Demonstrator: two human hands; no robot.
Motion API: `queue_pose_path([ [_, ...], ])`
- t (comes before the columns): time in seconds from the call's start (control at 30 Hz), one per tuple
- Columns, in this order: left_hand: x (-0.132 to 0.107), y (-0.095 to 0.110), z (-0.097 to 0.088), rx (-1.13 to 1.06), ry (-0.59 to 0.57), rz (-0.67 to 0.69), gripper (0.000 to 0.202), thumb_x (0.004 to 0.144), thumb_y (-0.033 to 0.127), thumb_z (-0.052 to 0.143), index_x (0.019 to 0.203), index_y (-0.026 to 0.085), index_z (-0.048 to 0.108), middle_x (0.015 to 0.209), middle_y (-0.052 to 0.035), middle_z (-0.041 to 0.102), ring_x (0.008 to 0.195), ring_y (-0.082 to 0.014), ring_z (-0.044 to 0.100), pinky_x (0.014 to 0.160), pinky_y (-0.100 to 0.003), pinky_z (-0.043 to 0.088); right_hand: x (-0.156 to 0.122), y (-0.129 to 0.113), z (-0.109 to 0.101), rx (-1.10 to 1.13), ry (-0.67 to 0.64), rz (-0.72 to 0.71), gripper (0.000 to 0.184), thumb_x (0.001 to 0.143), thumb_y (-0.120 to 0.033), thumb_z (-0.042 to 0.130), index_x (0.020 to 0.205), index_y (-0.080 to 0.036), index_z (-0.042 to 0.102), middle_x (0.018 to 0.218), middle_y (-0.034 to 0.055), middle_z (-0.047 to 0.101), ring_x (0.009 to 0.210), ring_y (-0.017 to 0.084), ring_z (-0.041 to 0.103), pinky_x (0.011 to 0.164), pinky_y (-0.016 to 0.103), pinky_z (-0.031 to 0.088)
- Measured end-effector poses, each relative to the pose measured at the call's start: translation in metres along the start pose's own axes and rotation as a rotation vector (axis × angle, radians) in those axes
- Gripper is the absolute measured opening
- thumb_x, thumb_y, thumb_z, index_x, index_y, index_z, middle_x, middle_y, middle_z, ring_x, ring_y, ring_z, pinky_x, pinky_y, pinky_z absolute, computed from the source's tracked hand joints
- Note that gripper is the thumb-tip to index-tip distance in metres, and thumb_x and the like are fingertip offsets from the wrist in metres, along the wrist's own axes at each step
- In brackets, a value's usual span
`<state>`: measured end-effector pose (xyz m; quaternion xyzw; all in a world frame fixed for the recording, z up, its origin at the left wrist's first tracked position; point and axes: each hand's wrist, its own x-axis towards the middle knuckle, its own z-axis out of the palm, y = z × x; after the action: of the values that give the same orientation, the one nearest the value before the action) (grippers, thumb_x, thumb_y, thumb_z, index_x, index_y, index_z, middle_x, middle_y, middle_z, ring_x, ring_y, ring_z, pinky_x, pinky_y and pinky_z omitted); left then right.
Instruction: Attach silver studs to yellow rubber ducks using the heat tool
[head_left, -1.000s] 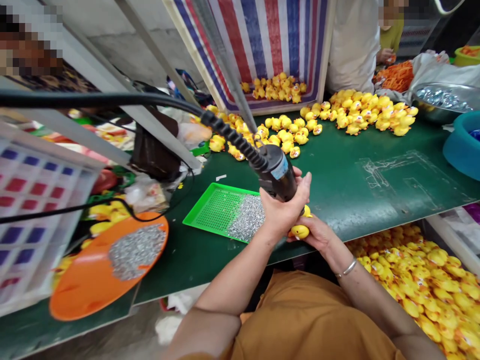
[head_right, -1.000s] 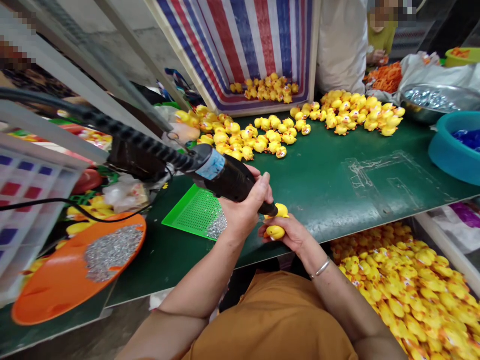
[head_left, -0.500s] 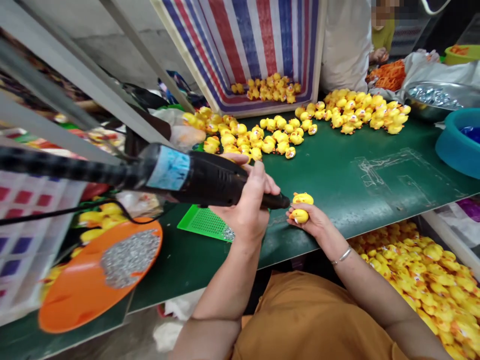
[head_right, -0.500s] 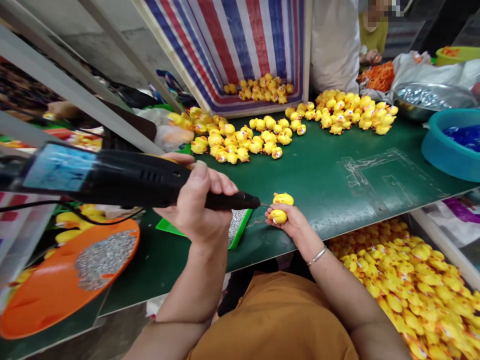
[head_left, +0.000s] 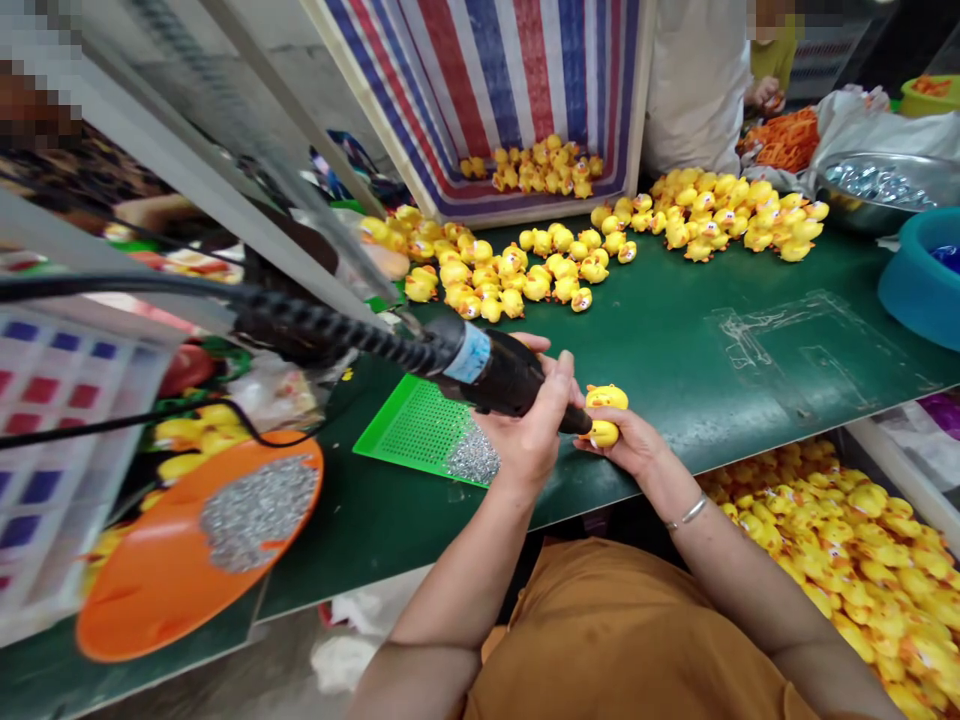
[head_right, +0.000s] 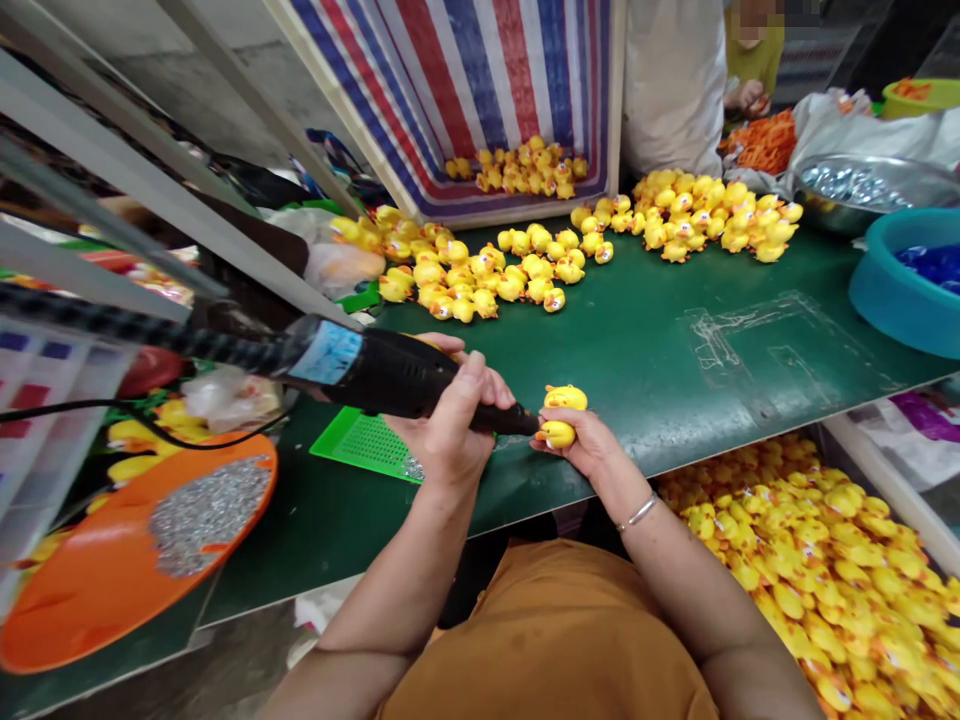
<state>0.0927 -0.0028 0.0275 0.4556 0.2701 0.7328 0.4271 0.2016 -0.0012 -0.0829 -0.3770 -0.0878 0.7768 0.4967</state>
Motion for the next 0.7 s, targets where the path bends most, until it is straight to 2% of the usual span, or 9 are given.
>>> queue_pose_path([
  [0.13, -0.003, -0.009, 0.004, 0.064, -0.017, -0.063, 0.025, 0.077, 0.030, 0.078, 0.090, 0.020, 0.059, 0.055, 0.0087, 0.056, 0.042, -0.0085, 0.056, 0.047, -0.023, 0.051, -0.001, 0.002, -0.001, 0.002, -0.031, -0.043, 0.046, 0.056, -0.011, 0.082, 0.097, -0.019, 0.062, 0.075, -0.0021, 0.072, 0.061, 0.015, 0.067, 0.059, 0.032, 0.061],
  [0.23, -0.006, -0.011, 0.006, 0.099, -0.022, -0.097, 0.027, 0.075, 0.035, 0.078, 0.086, 0.019, 0.058, 0.052, 0.0093, 0.053, 0.040, -0.0079, 0.055, 0.045, -0.021, 0.049, -0.003, 0.002, 0.000, 0.020, -0.036, -0.069, 0.045, 0.051, -0.010, 0.084, 0.091, -0.018, 0.065, 0.071, -0.0028, 0.072, 0.060, 0.013, 0.066, 0.059, 0.028, 0.059],
  [0.43, -0.010, -0.006, 0.002, 0.167, 0.012, -0.028, 0.032, 0.075, 0.044, 0.078, 0.084, 0.020, 0.057, 0.055, 0.0086, 0.052, 0.040, -0.0071, 0.051, 0.045, -0.022, 0.048, -0.009, -0.001, 0.009, 0.054, -0.076, -0.091, 0.030, 0.050, -0.011, 0.085, 0.073, -0.015, 0.067, 0.070, -0.0015, 0.071, 0.059, 0.010, 0.064, 0.055, 0.020, 0.052],
  [0.57, -0.014, -0.006, -0.003, 0.205, -0.006, 0.013, 0.030, 0.078, 0.043, 0.076, 0.086, 0.021, 0.058, 0.056, 0.0082, 0.052, 0.042, -0.0067, 0.052, 0.047, -0.022, 0.049, -0.010, 0.000, 0.012, 0.060, -0.052, -0.079, 0.033, 0.046, -0.009, 0.083, 0.075, -0.015, 0.069, 0.066, -0.0022, 0.070, 0.058, 0.011, 0.063, 0.052, 0.020, 0.051],
  [0.7, -0.016, -0.003, -0.004, 0.134, -0.066, 0.000, 0.028, 0.080, 0.039, 0.076, 0.087, 0.021, 0.055, 0.052, 0.0108, 0.047, 0.039, -0.0065, 0.051, 0.044, -0.020, 0.047, -0.010, 0.002, 0.015, 0.053, -0.045, -0.079, 0.029, 0.047, -0.008, 0.081, 0.073, -0.015, 0.069, 0.063, -0.0024, 0.068, 0.055, 0.011, 0.061, 0.050, 0.020, 0.049],
])
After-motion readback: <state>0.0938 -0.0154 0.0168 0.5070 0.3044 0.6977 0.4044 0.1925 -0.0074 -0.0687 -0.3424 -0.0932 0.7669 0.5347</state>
